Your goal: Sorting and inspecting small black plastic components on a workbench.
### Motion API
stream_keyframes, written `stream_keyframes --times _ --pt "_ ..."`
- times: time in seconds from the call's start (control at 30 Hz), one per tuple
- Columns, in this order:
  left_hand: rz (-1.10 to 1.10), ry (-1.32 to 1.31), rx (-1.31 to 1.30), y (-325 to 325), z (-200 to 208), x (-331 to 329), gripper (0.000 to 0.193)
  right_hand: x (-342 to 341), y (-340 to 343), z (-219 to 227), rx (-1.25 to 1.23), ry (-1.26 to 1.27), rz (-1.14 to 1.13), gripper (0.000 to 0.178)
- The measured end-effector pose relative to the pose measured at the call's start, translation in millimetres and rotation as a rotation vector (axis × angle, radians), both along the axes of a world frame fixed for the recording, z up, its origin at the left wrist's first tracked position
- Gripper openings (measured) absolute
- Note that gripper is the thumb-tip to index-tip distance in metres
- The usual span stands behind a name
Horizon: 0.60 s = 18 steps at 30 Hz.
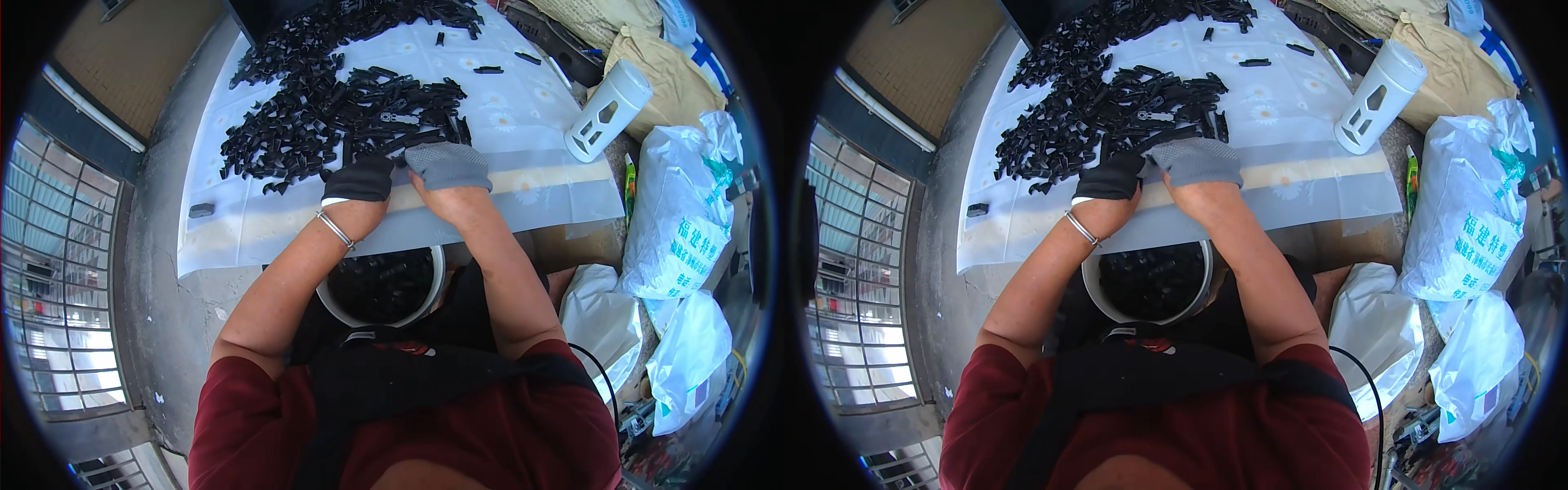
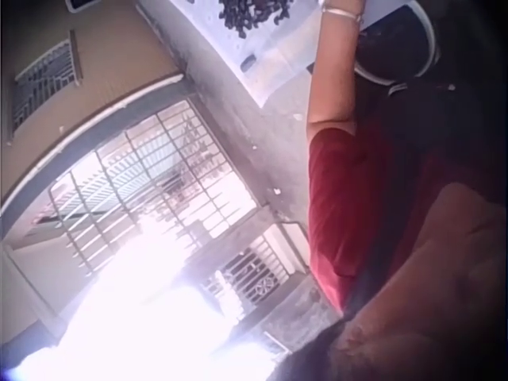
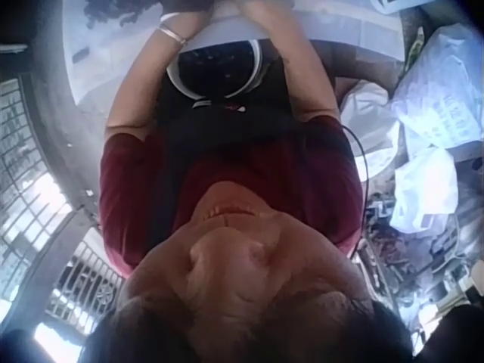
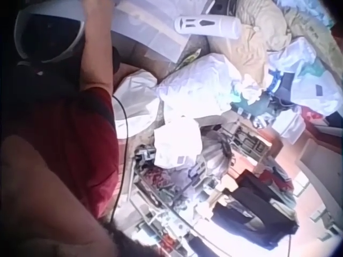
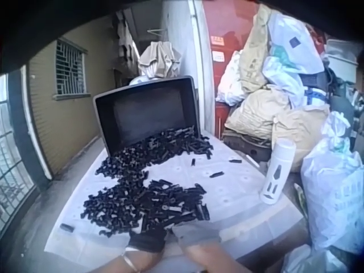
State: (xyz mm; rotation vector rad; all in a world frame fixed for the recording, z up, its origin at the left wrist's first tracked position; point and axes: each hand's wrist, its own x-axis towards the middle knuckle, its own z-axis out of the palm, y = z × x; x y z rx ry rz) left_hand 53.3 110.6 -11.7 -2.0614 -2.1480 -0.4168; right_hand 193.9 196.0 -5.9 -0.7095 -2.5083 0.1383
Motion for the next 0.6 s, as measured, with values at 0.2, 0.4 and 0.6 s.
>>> stream_keyframes --times 0.2,0.4,0.6 --pt "0.055 -0.08 0.008 -15.1 -3.1 -16.8 0.027 -8.2 4.0 -16.8 0.095 0.073 -0.042 0.024" --pt "0.091 -0.099 -0.073 -25.0 12.6 -16.9 0.019 -24.8 6.8 -25.9 0.149 0.065 -0.058 0.027" --pt "0.15 -0.177 -0.041 -42.7 14.4 -19.4 0.02 -6.8 20.8 -8.4 0.008 0.096 -0.229 0.024"
